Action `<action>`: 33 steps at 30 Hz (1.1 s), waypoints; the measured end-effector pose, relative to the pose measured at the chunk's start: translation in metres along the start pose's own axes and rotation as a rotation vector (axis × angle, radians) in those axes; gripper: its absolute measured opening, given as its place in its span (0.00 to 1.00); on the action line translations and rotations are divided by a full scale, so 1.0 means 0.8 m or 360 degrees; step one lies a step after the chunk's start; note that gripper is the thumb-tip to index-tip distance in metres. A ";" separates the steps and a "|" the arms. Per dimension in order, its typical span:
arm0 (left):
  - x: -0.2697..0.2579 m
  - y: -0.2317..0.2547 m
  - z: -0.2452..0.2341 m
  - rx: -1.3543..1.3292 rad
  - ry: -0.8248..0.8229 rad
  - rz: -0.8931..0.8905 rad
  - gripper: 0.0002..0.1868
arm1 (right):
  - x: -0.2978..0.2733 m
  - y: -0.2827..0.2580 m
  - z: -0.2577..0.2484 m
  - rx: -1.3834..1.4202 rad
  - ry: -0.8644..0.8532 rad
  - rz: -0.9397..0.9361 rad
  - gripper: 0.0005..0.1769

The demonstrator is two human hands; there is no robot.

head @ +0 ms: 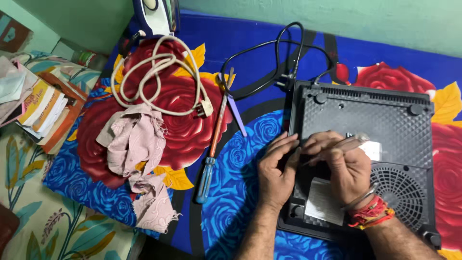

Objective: The person uses a screwdriver to remove screws from the back panel of a black electronic device, likely a monitor or small TV. They unscrew multiple fasteners, place them on the surface, and continue working on the device's rear casing.

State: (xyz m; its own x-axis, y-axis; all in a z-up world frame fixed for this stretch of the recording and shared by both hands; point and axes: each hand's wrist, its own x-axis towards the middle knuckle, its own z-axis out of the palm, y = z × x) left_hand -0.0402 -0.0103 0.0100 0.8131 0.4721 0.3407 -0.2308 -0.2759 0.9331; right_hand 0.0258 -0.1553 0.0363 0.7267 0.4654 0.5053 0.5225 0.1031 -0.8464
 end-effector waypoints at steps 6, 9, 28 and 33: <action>-0.014 0.014 -0.009 -0.0057 -0.0091 -0.0049 0.14 | 0.004 -0.001 0.000 -0.0310 -0.0058 0.0183 0.18; -0.022 0.024 -0.013 -0.0124 -0.0091 -0.0036 0.14 | 0.006 -0.002 0.001 -0.0396 -0.0084 0.0121 0.15; -0.027 0.025 0.015 0.0028 0.0151 -0.0208 0.07 | 0.015 -0.013 0.008 -0.0442 -0.0237 -0.0193 0.05; -0.030 0.027 0.015 0.0104 0.0172 -0.0161 0.10 | 0.015 -0.017 0.006 -0.0614 -0.0216 -0.0181 0.03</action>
State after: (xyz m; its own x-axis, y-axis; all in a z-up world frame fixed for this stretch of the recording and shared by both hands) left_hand -0.0582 -0.0379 0.0206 0.7673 0.5867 0.2588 -0.1122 -0.2746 0.9550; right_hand 0.0256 -0.1471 0.0528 0.6029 0.5844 0.5431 0.7433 -0.1641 -0.6485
